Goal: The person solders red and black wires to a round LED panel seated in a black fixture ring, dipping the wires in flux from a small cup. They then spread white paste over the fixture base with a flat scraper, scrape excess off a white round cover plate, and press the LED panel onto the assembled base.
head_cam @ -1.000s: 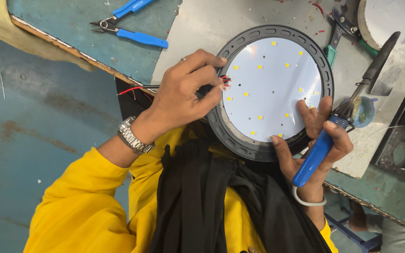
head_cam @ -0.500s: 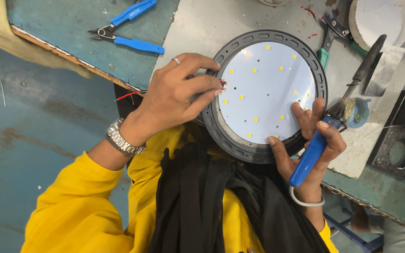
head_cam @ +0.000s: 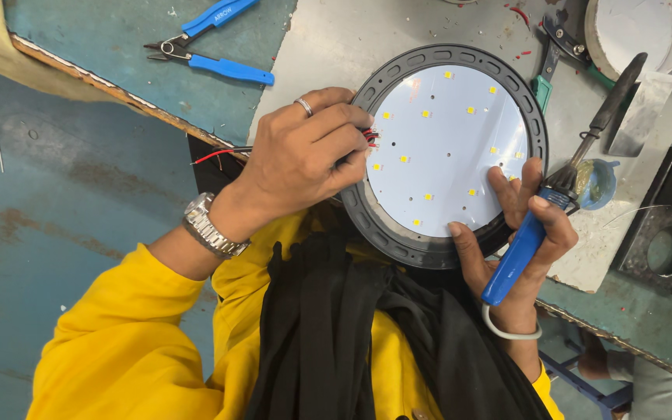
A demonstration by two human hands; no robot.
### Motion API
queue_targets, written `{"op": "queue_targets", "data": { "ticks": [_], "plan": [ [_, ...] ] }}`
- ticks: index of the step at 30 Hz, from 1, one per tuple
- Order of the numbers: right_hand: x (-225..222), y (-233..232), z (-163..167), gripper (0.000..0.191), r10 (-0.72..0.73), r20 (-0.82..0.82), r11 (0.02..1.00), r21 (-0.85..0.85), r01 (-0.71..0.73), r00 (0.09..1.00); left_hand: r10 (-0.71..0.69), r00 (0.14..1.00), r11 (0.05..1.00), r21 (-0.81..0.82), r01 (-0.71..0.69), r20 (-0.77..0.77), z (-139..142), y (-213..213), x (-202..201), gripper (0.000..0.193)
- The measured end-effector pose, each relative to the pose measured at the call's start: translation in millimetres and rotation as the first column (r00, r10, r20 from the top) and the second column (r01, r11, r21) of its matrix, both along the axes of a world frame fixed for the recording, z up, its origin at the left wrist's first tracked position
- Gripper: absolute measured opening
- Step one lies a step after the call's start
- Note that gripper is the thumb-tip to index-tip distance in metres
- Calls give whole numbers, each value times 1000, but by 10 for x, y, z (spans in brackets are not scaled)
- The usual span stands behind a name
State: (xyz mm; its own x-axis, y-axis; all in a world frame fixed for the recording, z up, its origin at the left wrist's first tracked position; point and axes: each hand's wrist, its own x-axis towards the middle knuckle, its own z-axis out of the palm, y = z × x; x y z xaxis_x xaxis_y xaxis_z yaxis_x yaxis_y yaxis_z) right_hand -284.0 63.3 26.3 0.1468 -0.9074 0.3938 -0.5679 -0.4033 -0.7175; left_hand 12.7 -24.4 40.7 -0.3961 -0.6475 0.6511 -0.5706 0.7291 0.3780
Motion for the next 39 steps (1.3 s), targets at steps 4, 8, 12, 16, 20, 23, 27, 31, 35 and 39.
{"op": "queue_targets", "data": {
  "ticks": [4, 8, 12, 16, 20, 23, 27, 31, 35, 39],
  "plan": [
    [-1, 1, 5, 81, -4, -1, 1000, 4, 4, 1000, 27, 997, 1000, 2, -27, -73, -57, 9, -36, 15],
    [-3, -1, 4, 82, -9, -3, 1000, 7, 9, 1000, 54, 992, 998, 36, -51, -110, -69, 15, -71, 14],
    [-5, -3, -1, 80, 5, 17, 1000, 3, -5, 1000, 31, 992, 997, 75, -22, -122, -37, 35, -35, 11],
    [6, 3, 1, 79, 7, 26, 1000, -1, -7, 1000, -9, 996, 995, 94, 17, -84, 10, 69, 51, 10],
    [24, 2, 4, 80, 0, 17, 1000, -11, 0, 1000, 12, 999, 996, 94, -8, -33, 49, 63, 57, 8],
    [27, -3, 0, 78, 29, 65, 999, -17, -28, 997, 13, 999, 992, 123, -7, -50, 69, 63, 45, 8],
    [14, 2, -16, 78, 26, 66, 1000, -9, -26, 997, 16, 994, 984, 178, 4, -107, 68, 75, 21, 7],
    [-3, 9, -18, 77, 24, 101, 1000, 0, -24, 995, 16, 985, 981, 196, 17, -169, 52, 87, -3, 6],
    [-17, 29, 23, 63, 1, 234, 1000, -27, 5, 972, 14, 977, 975, 219, 34, -212, 42, 106, -6, 8],
    [-63, 40, 84, 43, -106, 500, 992, -11, 129, 860, 10, 968, 970, 238, 52, -249, 15, 114, -17, 7]
  ]
}}
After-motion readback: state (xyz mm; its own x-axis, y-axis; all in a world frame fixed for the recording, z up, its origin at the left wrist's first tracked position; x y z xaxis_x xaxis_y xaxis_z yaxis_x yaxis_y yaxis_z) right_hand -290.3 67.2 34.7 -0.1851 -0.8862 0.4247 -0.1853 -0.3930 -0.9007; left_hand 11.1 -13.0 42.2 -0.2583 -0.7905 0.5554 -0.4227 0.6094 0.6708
